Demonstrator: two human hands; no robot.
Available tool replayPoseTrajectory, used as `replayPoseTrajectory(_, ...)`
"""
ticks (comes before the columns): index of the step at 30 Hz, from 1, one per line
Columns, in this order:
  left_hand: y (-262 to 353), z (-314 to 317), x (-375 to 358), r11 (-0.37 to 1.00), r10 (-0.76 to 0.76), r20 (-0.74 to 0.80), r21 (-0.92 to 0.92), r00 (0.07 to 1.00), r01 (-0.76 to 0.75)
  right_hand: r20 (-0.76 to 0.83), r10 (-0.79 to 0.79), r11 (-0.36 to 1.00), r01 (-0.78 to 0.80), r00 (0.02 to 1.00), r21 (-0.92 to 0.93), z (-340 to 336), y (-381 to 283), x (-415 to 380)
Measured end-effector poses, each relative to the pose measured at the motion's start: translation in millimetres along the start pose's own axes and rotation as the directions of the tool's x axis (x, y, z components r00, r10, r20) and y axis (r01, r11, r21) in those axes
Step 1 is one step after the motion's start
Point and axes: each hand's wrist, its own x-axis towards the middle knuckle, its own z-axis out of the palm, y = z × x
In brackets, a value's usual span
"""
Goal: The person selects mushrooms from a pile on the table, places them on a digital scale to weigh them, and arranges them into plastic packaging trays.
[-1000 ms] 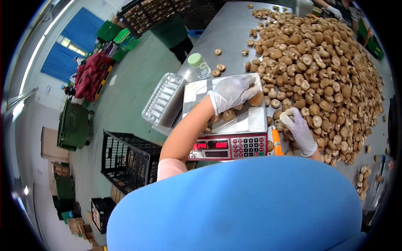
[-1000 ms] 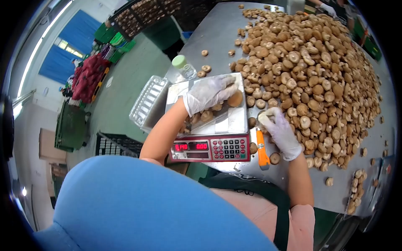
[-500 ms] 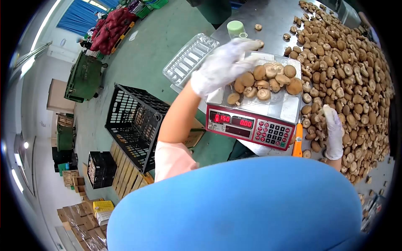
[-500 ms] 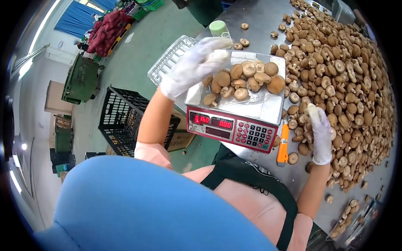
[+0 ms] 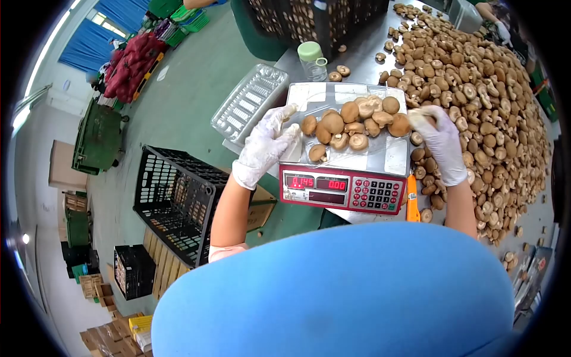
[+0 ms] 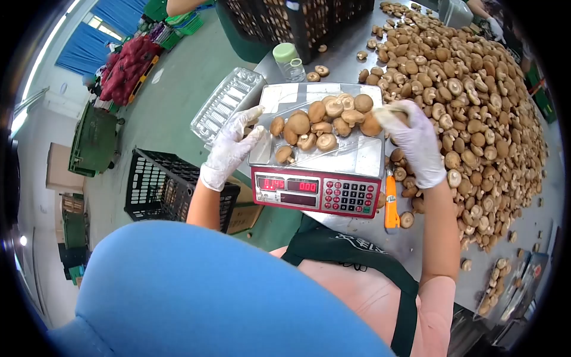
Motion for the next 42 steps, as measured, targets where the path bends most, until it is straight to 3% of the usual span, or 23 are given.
replayPoseTrajectory(1, 3, 4, 1, 0.998, 0.061, -0.011, 0.03, 0.998, -0.061, 0.04, -0.06, 0.996, 0.063, 0.997, -0.063, 9, -14, 0)
replayPoseTrajectory(3, -5, 11, 4, 0.994, 0.083, -0.037, 0.075, 0.996, -0.08, 0.061, -0.216, 0.976, 0.217, 0.975, -0.011, 35, -13, 3)
replayPoseTrajectory(5, -5, 17, 6, 0.917, 0.29, -0.042, 0.299, 0.956, -0.265, 0.123, -0.363, 0.932, 0.363, 0.924, 0.023, 59, -24, 3)
replayPoseTrajectory(6, -5, 20, 4, 0.903, 0.319, -0.055, 0.32, 0.946, -0.286, 0.105, -0.575, 0.797, 0.584, 0.811, -0.154, 67, -24, 7)
replayPoseTrajectory(9, -5, 24, -1, 0.905, 0.28, -0.039, 0.345, 0.959, -0.25, 0.242, -0.694, 0.508, 0.699, 0.678, -0.503, 77, -18, 9)
replayPoseTrajectory(10, -9, 25, -3, 0.907, 0.284, -0.038, 0.336, 0.958, -0.255, 0.31, -0.702, 0.426, 0.726, 0.642, -0.54, 80, -7, 10)
replayPoseTrajectory(13, -17, 27, -5, 0.901, 0.274, -0.026, 0.356, 0.961, -0.247, 0.401, -0.635, 0.284, 0.682, 0.66, -0.674, 87, 12, 4)
replayPoseTrajectory(14, -20, 27, -6, 0.899, 0.284, -0.023, 0.354, 0.959, -0.257, 0.402, -0.636, 0.283, 0.684, 0.659, -0.673, 85, 15, 4)
replayPoseTrajectory(16, -12, 26, -8, 0.912, 0.259, -0.028, 0.338, 0.966, -0.234, 0.359, -0.567, 0.514, 0.659, 0.741, -0.549, 77, 5, 0)
replayPoseTrajectory(17, -9, 26, -8, 0.922, 0.239, -0.028, 0.32, 0.971, -0.217, 0.354, -0.567, 0.515, 0.655, 0.744, -0.553, 75, 3, -3)
replayPoseTrajectory(21, -9, 25, -11, 0.942, 0.223, -0.069, 0.272, 0.972, -0.197, 0.086, -0.661, 0.645, 0.622, 0.746, -0.445, 53, 3, -3)
replayPoseTrajectory(23, -10, 21, -16, 0.956, 0.199, -0.121, 0.242, 0.972, -0.166, -0.05, -0.618, 0.751, 0.571, 0.784, -0.332, 40, 12, 1)
replayPoseTrajectory(24, -15, 18, -16, 0.953, 0.211, -0.118, 0.248, 0.97, -0.177, -0.091, -0.568, 0.784, 0.504, 0.818, -0.363, 31, 14, 1)
replayPoseTrajectory(25, -13, 15, -17, 0.958, 0.207, -0.123, 0.225, 0.971, -0.176, -0.121, -0.587, 0.766, 0.502, 0.8, -0.401, 24, 22, 5)
replayPoseTrajectory(29, -17, 7, -19, 0.973, 0.192, -0.154, 0.155, 0.969, -0.168, -0.204, -0.43, 0.891, 0.377, 0.88, -0.251, 7, 27, 5)
replayPoseTrajectory(31, -8, 6, -22, 0.983, 0.138, -0.164, 0.143, 0.977, -0.115, -0.165, -0.51, 0.824, 0.425, 0.844, -0.374, 7, 33, 2)
replayPoseTrajectory(32, -9, 6, -22, 0.975, 0.169, -0.169, 0.171, 0.971, -0.14, -0.165, -0.448, 0.869, 0.385, 0.878, -0.31, 12, 29, -1)
replayPoseTrajectory(33, -7, 6, -23, 0.965, 0.192, -0.164, 0.211, 0.968, -0.156, -0.113, -0.503, 0.812, 0.424, 0.857, -0.401, 13, 32, -1)
replayPoseTrajectory(35, -1, 8, -23, 0.971, 0.176, -0.169, 0.192, 0.97, -0.142, -0.068, -0.491, 0.836, 0.447, 0.869, -0.317, 22, 29, -6)
replayPoseTrajectory(38, -5, 13, -22, 0.97, 0.173, -0.168, 0.202, 0.971, -0.138, 0.068, -0.639, 0.668, 0.596, 0.767, -0.445, 34, 12, -7)
replayPoseTrajectory(40, -11, 18, -18, 0.974, 0.183, -0.168, 0.163, 0.969, -0.155, 0.106, -0.664, 0.629, 0.63, 0.74, -0.457, 40, 9, -4)
replayPoseTrajectory(42, -13, 21, -18, 0.977, 0.182, -0.163, 0.14, 0.97, -0.16, 0.228, -0.686, 0.507, 0.679, 0.691, -0.532, 47, 6, -3)
